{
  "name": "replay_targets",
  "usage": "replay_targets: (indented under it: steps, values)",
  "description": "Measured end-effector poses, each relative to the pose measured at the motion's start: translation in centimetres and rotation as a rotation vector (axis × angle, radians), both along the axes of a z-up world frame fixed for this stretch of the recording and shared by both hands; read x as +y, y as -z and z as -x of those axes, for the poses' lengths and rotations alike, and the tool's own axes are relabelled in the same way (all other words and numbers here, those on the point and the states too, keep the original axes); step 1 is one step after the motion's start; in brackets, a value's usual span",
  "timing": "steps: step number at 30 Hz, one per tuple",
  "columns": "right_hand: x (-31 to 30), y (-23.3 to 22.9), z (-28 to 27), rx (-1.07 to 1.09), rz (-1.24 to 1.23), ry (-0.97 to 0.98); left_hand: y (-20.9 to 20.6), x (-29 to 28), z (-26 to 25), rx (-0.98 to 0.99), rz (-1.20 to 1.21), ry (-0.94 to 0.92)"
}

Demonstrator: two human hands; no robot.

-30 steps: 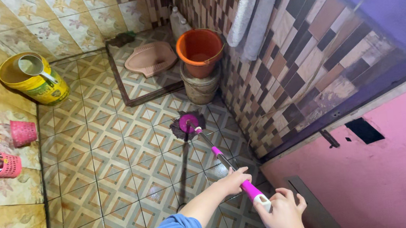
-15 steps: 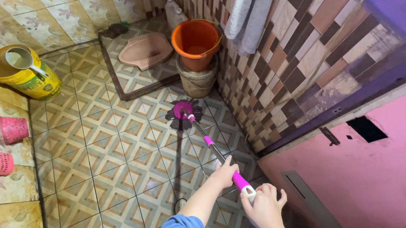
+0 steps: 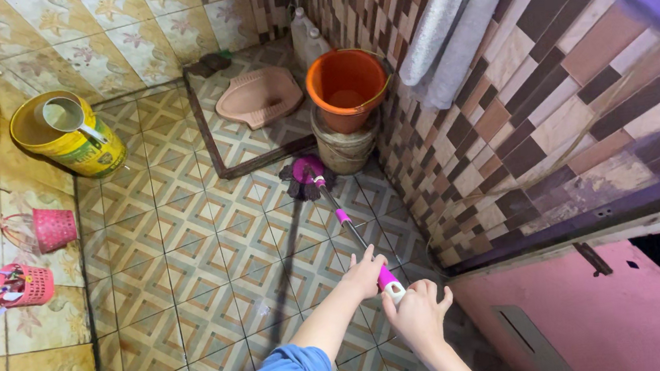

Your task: The person mops a tiled floor in a bathroom, moving a mop around a squat toilet and several plastic buckets.

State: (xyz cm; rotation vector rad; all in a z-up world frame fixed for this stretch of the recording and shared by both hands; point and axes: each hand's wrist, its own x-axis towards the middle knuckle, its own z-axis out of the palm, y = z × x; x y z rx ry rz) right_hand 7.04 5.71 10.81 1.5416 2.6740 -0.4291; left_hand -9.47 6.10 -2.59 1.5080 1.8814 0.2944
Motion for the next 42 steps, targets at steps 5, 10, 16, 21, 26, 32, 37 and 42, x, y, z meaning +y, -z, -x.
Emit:
replay_targets:
  steps: [5,10,16,21,26,32,37,42]
  values:
    - [1.4,0.8,2.9,-0.027,-0.025,0.008,-2.4,0.0,2.3,-0.027,0.011,-0.044]
    - [1.7,-0.2,2.4,-0.012,0.046,-0.005,-2.5,-0.2,2.1,-0.055,0.028,-0.016]
    - [0.9,-3.1,-1.0,0.055,0.081,0.055,0.3,0.6,-0.9,-0.122,-0.079,-0.028]
    - [1.1,-5.0,-6.4,0.102,0.029,0.117,0.5,1.6,-6.1,-0.28,-0.223,-0.069]
    - [2.9,-6.1,-13.6,0.139,-0.054,0.153,-0.6,4.6,-13.1,-0.345,-0.191,0.014]
    - [3.1,-6.3,-20.2,0.144,-0.043,0.225,-0.9,5.9,-19.4,-0.343,-0.15,0.098]
    - [2.1,-6.6,-24.2,0.158,-0.055,0.3,0.2,6.7,-23.9,-0.364,-0.194,0.189]
    - [-0.2,-7.1,-26.5,0.058,-0.012,0.398,0.1,5.8,-26.5,-0.38,-0.155,0.327]
